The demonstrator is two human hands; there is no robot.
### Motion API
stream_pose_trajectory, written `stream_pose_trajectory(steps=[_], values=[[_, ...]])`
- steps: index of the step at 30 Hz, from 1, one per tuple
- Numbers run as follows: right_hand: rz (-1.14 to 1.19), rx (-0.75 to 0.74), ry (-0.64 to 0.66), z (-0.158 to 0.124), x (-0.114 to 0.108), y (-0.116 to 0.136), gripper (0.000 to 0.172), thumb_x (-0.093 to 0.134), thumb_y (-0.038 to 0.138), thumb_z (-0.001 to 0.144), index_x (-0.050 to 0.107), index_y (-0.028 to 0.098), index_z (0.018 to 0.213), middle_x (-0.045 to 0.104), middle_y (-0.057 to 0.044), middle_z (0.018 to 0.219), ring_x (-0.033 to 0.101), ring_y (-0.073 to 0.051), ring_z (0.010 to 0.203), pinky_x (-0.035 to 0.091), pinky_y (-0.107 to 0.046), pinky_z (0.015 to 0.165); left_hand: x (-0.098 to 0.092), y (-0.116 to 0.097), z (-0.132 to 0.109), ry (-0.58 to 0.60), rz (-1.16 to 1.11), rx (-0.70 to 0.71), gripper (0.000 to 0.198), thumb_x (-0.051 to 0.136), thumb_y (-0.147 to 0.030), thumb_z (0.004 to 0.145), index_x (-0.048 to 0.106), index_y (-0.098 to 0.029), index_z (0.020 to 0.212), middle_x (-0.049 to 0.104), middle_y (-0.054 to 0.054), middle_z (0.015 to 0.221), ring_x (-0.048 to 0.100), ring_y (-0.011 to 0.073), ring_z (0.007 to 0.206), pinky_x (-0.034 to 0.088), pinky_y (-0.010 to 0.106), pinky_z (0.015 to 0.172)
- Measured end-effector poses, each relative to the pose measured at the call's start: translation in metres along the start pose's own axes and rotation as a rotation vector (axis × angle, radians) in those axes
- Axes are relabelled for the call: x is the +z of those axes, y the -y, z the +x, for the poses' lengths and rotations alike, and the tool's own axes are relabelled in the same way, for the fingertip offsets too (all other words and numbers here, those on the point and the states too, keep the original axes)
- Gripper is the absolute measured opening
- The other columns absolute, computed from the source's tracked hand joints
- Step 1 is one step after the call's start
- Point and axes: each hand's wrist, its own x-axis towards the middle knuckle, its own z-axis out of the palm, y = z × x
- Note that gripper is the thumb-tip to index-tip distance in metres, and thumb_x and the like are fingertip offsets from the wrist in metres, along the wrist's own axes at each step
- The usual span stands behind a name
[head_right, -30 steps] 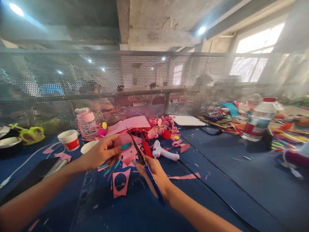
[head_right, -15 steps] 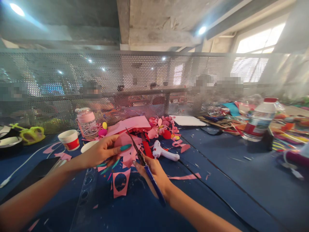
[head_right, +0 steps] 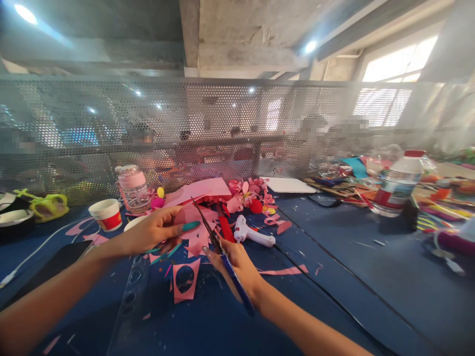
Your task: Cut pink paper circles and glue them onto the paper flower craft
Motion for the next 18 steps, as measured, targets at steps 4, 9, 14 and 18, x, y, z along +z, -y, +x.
stream_pose_trajectory(steps=[4, 9, 14, 18], values=[[-0.01, 0.0, -0.025, -0.0003, -0.0005, 0.0, 0.036, 0.051, 0.048, 0.08, 0.055, 0.016, 0.065, 0.048, 0.001, 0.062, 0.044, -0.014, 0.064, 0.038, -0.025, 0.06, -0.0014, -0.0031, -0.001, -0.006, 0.04, -0.023, 0.026, 0.057, -0.038, 0.081, 0.041, -0.017, 0.076, 0.049, -0.008, 0.047, 0.042, 0.0034, 0.034, 0.031, 0.014, 0.034], [0.007, 0.016, 0.006, 0.0, -0.0001, -0.0009, 0.035, 0.052, 0.048, 0.079, 0.057, 0.015, 0.067, 0.052, 0.0, 0.064, 0.047, -0.015, 0.065, 0.04, -0.025, 0.06, -0.002, -0.0048, -0.001, -0.004, 0.056, -0.02, 0.028, 0.057, -0.039, 0.08, 0.04, -0.018, 0.072, 0.049, -0.008, 0.047, 0.041, 0.0027, 0.034, 0.029, 0.014, 0.034], [-0.003, 0.043, -0.058, -0.0017, 0.0004, -0.0016, 0.031, 0.055, 0.046, 0.078, 0.059, 0.017, 0.065, 0.057, -0.002, 0.068, 0.052, -0.019, 0.071, 0.041, -0.026, 0.061, -0.003, -0.0036, -0.0013, -0.002, 0.071, -0.02, 0.027, 0.057, -0.038, 0.081, 0.041, -0.017, 0.074, 0.05, -0.008, 0.047, 0.041, 0.003, 0.034, 0.03, 0.014, 0.035], [0.015, 0.053, -0.025, -0.0013, 0.0, -0.0009, 0.031, 0.055, 0.045, 0.078, 0.058, 0.017, 0.063, 0.053, 0.0, 0.061, 0.05, -0.017, 0.064, 0.039, -0.026, 0.06, -0.0048, -0.0023, 0.0004, -0.008, 0.055, -0.026, 0.028, 0.058, -0.04, 0.08, 0.045, -0.015, 0.083, 0.051, -0.007, 0.047, 0.045, 0.0042, 0.035, 0.033, 0.015, 0.036]])
